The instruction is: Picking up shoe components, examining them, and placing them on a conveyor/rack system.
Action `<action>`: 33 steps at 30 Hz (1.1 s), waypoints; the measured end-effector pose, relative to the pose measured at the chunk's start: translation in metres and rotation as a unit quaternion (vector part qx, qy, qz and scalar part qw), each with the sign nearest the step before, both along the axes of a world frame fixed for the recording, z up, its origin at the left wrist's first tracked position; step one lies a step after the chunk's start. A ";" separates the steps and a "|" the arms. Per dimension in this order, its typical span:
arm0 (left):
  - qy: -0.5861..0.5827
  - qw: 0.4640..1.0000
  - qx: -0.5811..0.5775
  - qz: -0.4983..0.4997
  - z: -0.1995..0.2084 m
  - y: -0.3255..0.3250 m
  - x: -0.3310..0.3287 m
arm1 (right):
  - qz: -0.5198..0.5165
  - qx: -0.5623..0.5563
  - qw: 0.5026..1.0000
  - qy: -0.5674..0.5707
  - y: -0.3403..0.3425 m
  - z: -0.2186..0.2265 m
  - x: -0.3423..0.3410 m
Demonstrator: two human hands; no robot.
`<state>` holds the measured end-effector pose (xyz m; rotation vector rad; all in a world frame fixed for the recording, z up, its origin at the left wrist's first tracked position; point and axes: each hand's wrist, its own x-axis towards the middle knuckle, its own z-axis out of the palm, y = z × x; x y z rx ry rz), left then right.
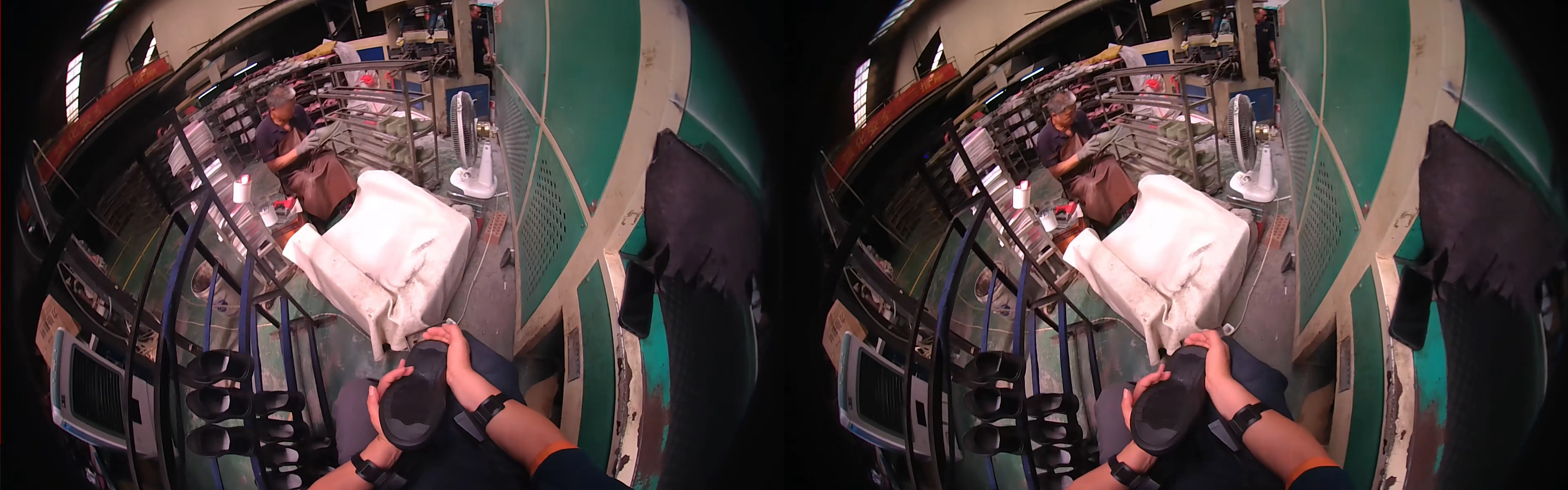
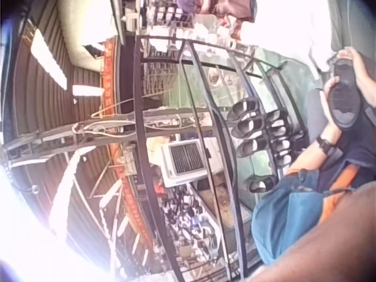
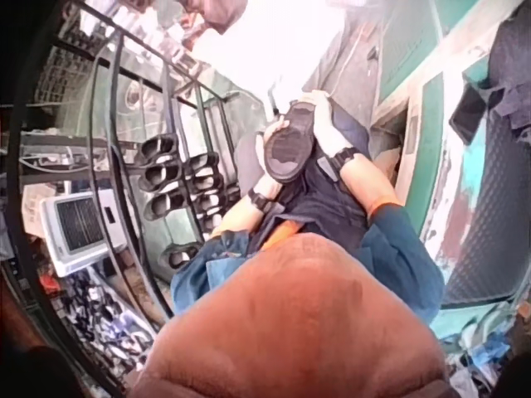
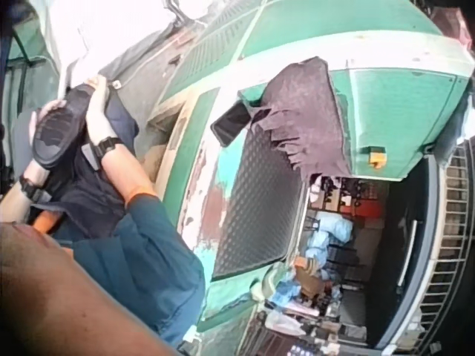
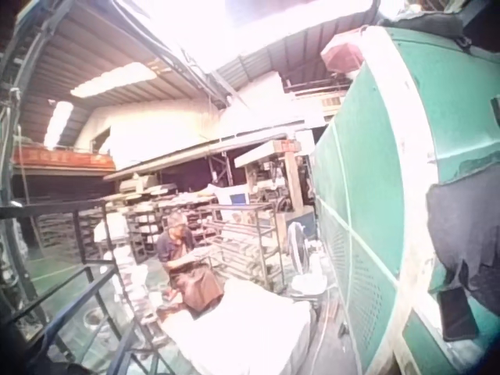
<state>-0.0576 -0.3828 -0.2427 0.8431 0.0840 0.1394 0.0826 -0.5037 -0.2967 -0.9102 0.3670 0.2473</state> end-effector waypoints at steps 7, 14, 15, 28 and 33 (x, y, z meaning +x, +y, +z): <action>-0.111 0.979 0.128 0.111 0.054 -0.012 -0.039 | 0.076 0.179 0.979 -0.057 0.005 0.072 -0.036; 0.259 0.954 -0.082 -0.125 0.072 0.015 -0.062 | 0.073 -0.115 0.978 -0.159 -0.002 0.022 -0.033; 0.264 0.947 -0.107 -0.149 0.070 0.021 -0.064 | 0.079 -0.115 0.977 -0.162 -0.002 0.011 -0.027; 0.029 0.930 -0.231 -0.284 0.068 0.035 -0.098 | 0.278 0.098 0.955 0.020 -0.087 0.001 -0.045; -0.185 0.966 -0.093 -0.152 0.121 0.083 -0.078 | 0.487 0.293 0.810 -0.141 -0.082 0.060 -0.093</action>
